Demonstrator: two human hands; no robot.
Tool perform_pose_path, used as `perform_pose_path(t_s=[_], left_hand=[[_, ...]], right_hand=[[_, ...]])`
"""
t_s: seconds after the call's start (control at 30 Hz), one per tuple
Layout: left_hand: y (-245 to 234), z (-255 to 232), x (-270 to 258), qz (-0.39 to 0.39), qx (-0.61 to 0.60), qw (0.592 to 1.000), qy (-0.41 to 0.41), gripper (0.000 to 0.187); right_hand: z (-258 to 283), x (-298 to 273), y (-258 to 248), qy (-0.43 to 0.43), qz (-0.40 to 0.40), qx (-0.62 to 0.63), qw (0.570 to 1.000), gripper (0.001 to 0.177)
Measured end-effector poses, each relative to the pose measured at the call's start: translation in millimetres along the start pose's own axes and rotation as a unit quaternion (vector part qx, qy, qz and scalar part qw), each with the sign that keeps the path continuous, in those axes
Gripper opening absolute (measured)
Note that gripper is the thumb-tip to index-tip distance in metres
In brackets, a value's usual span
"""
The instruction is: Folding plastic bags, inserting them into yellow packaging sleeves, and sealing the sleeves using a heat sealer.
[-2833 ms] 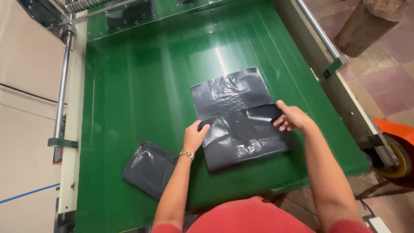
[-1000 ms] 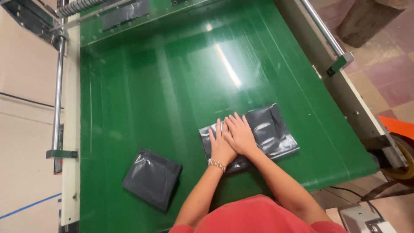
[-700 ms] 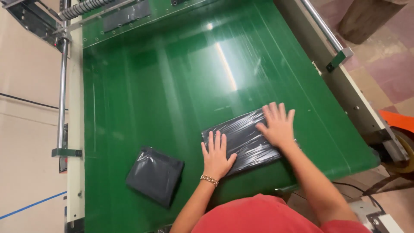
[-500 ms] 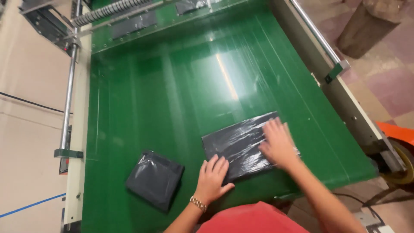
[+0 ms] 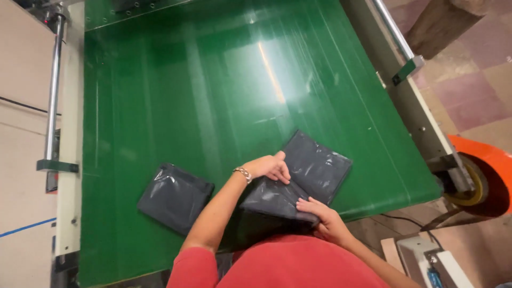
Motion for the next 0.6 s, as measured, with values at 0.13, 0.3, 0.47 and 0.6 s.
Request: perform_pose_path(t_s=[0.13, 0.3, 0.47, 0.6], left_hand=[[-42.1, 88.4, 37.6, -0.098, -0.201, 0.969, -0.102, 0.066], [-13.0, -7.9, 4.1, -0.280, 0.250, 0.926, -0.040, 0.040], [-10.4, -7.2, 30.5, -0.440, 0.357, 0.824, -0.018, 0.058], [19.2, -13.6, 27.0, -0.493, 0.348, 0.797, 0.018, 0.038]], right_hand=[[-84.1, -18.2, -18.2, 0.283, -0.220, 0.116, 0.926, 0.026], [-19.5, 7.1, -53.6, 0.391, -0.265, 0.305, 0.827, 0.016], [-45.3, 12.1, -103.1, 0.347, -0.275, 0.221, 0.869, 0.037], [10.6, 62.8, -130.0, 0.063, -0.198, -0.385, 0.899, 0.071]])
Point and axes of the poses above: each hand's wrist, its own x-axis towards the middle knuckle, its own y-axis out of the palm, z = x × y, the point moved 4 cm from there along x, towards the middle knuckle, and after that the axes turned 4 degrees about x, right-handed, at the moved point
